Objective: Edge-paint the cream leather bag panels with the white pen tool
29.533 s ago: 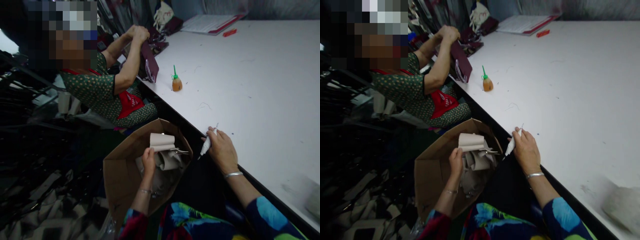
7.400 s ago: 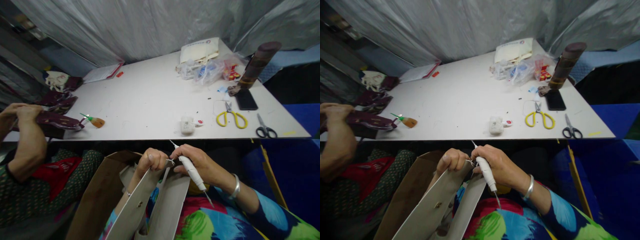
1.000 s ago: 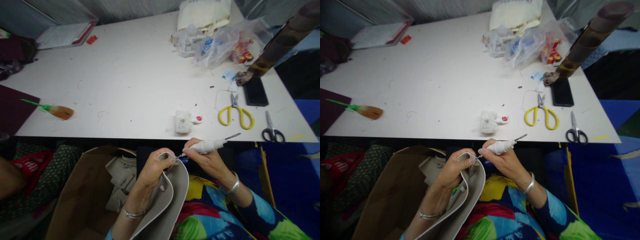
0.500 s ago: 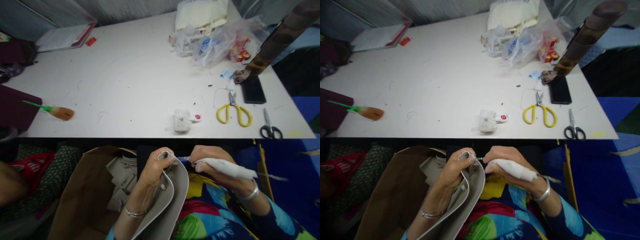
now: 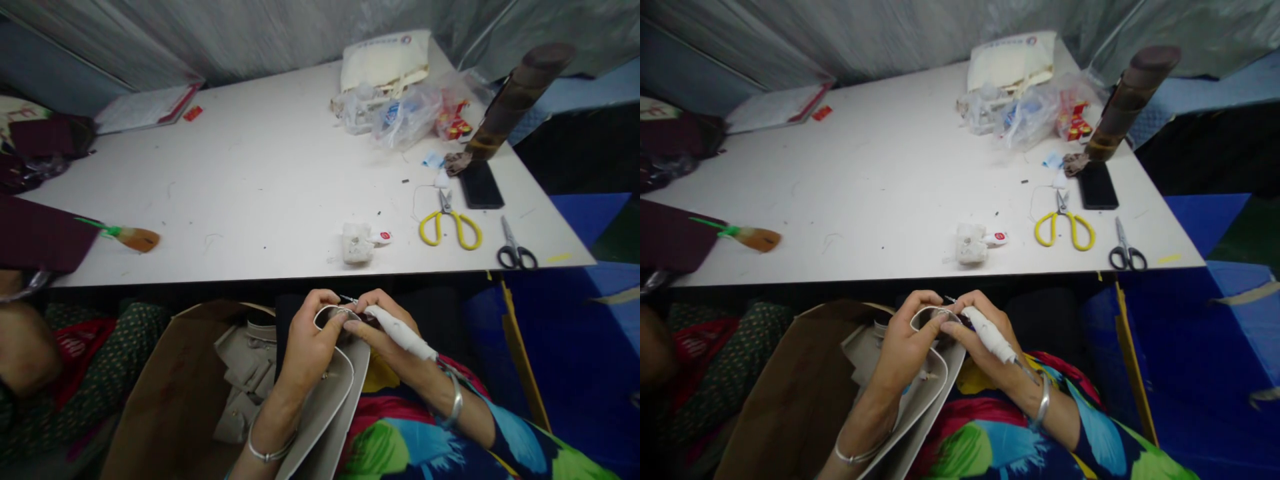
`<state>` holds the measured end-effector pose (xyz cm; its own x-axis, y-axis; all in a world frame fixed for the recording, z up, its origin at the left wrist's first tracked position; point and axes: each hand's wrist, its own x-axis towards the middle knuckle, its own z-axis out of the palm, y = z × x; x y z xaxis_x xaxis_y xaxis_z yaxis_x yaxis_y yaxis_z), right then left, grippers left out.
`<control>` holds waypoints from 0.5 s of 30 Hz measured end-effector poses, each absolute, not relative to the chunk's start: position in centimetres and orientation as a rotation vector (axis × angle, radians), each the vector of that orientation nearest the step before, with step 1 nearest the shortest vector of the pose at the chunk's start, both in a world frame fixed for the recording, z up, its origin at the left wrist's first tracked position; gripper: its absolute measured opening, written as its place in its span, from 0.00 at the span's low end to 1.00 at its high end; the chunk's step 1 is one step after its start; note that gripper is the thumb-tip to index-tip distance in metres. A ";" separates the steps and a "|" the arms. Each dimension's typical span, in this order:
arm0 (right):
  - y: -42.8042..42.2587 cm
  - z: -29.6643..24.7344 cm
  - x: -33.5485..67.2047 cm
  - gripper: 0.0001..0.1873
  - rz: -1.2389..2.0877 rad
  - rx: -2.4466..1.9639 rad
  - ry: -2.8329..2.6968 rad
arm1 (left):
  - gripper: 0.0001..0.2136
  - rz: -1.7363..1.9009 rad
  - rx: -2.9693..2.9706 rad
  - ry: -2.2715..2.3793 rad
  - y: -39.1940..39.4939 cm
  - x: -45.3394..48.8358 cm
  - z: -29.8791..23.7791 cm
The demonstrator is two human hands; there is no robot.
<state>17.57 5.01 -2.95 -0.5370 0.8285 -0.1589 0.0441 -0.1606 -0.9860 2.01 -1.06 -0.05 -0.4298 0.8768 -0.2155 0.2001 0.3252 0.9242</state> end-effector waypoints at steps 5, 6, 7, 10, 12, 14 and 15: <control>4.3 -2.2 17.7 0.17 1.781 -0.917 -1.476 | 0.11 1.193 0.923 1.794 -1.7 2.6 0.2; 4.3 -2.1 17.8 0.17 1.770 -0.911 -1.495 | 0.11 1.192 0.929 1.775 -1.8 2.6 0.2; 4.3 -2.0 17.9 0.17 1.753 -0.911 -1.521 | 0.11 1.186 0.930 1.744 -1.9 2.6 0.3; 4.2 -1.9 18.1 0.16 1.705 -0.909 -1.590 | 0.12 1.147 0.907 1.574 -2.4 2.4 0.6; 4.1 -2.0 18.2 0.16 1.677 -0.885 -1.604 | 0.12 1.124 0.888 1.473 -2.8 2.2 0.9; 3.8 -1.8 18.4 0.15 1.639 -0.863 -1.604 | 0.13 1.122 0.886 1.420 -3.2 1.7 1.2; 3.6 -1.6 18.5 0.14 1.619 -0.857 -1.605 | 0.14 1.135 0.886 1.388 -3.4 1.5 1.3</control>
<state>18.50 3.62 -1.55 -0.5429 0.8396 0.0157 -0.0226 0.0041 -0.9997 1.47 -3.43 1.35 -0.1375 0.9515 -0.2751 -0.0806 0.2661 0.9606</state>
